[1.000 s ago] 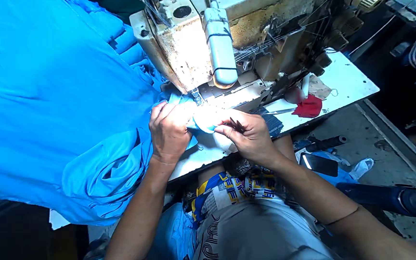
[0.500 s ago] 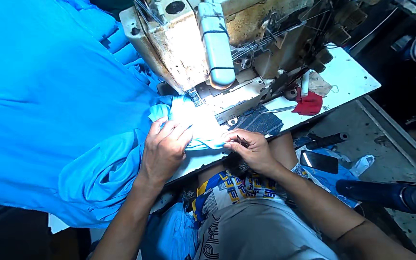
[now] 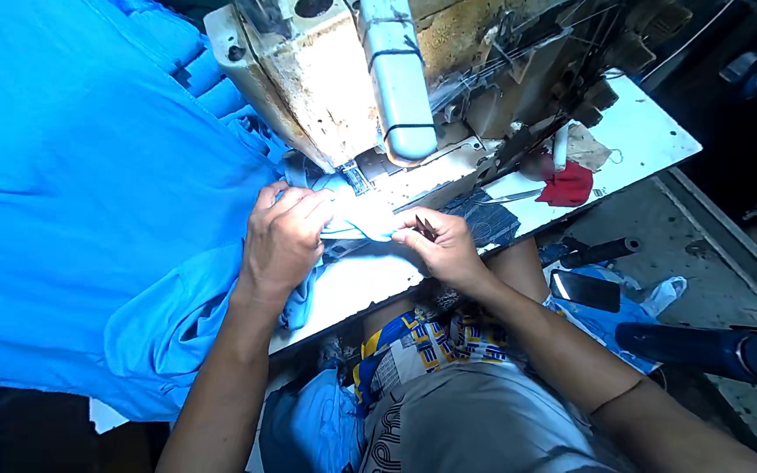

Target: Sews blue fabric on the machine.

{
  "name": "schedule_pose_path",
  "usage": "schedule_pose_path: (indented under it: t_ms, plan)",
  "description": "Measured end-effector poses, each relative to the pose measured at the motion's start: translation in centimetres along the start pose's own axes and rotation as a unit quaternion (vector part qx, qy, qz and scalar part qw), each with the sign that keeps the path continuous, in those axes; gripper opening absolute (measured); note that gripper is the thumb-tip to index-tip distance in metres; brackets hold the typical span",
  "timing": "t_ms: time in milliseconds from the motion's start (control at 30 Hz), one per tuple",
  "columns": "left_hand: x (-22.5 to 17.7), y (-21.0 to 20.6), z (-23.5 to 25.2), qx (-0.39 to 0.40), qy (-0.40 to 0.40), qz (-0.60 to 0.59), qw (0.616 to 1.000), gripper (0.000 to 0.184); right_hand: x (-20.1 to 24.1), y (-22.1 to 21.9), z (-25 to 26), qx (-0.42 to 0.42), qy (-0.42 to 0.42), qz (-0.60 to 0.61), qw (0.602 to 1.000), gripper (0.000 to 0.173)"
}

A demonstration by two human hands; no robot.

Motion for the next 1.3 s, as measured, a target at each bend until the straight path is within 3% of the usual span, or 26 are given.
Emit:
schedule_pose_path:
  t_ms: [133,233,267,333,367,467,567,733,800,867,900,1000,1100,1300]
  plan:
    - [1.1,-0.3,0.1,-0.004,-0.001,-0.003,1.000,0.025,0.8,-0.5,1.1,0.005,0.006,-0.008,1.000,0.007]
    - [1.2,0.9,0.1,0.011,-0.030,-0.082,0.996,0.023,0.8,-0.6,1.6,0.007,-0.001,-0.006,1.000,0.006]
    - [1.2,1.6,0.0,0.033,-0.030,-0.098,0.994,0.028,0.7,-0.6,1.6,0.010,-0.004,-0.003,1.000,0.007]
    - [1.5,3.6,-0.7,0.105,0.003,-0.087,0.991,0.058,0.6,-0.5,1.6,0.021,-0.011,-0.002,1.000,0.006]
    - [1.9,4.5,-1.2,0.133,0.025,-0.074,0.988,0.065,0.6,-0.3,1.5,0.028,-0.012,-0.003,1.000,0.006]
    - [2.4,7.2,-2.5,0.126,0.053,-0.087,0.987,0.049,1.2,0.2,2.0,0.066,0.006,-0.035,0.997,0.009]
    - [-0.8,8.5,-1.6,0.007,0.024,-0.220,0.975,0.029,2.1,0.9,2.8,0.118,0.067,-0.112,0.984,0.013]
    - [-5.9,4.6,-2.3,-0.048,0.063,-0.337,0.938,0.012,3.0,2.0,1.5,0.222,0.170,-0.181,0.943,0.014]
    - [-7.6,2.4,-2.4,-0.065,0.108,-0.285,0.950,0.028,2.7,2.4,0.5,0.221,0.174,-0.187,0.941,0.011]
    - [-9.4,0.0,-2.1,-0.092,0.132,-0.128,0.979,0.058,2.3,2.8,-0.2,0.206,0.175,-0.189,0.944,0.012]
    - [-9.8,-1.2,-2.1,-0.098,0.132,-0.047,0.985,0.062,2.1,2.9,-0.4,0.201,0.175,-0.188,0.945,0.013]
    - [-9.0,-3.7,-3.0,-0.103,0.102,0.084,0.986,0.029,1.5,3.5,-0.9,0.181,0.186,-0.197,0.945,0.016]
    - [-6.6,-3.2,-3.2,-0.113,0.051,0.079,0.989,0.015,0.6,4.0,-1.5,0.154,0.187,-0.204,0.948,0.016]
    - [-5.9,-0.9,-2.3,-0.033,-0.025,0.009,0.999,0.014,-0.9,3.5,-3.2,0.104,0.182,-0.179,0.961,0.017]
Point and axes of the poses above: each hand's wrist, its own z-axis towards the middle knuckle, its own y-axis out of the back of the hand, x = y × z, the point moved 1 cm from there along z, towards the middle knuckle, and after that the axes turned 13 degrees about -y, right-handed, at the moved point
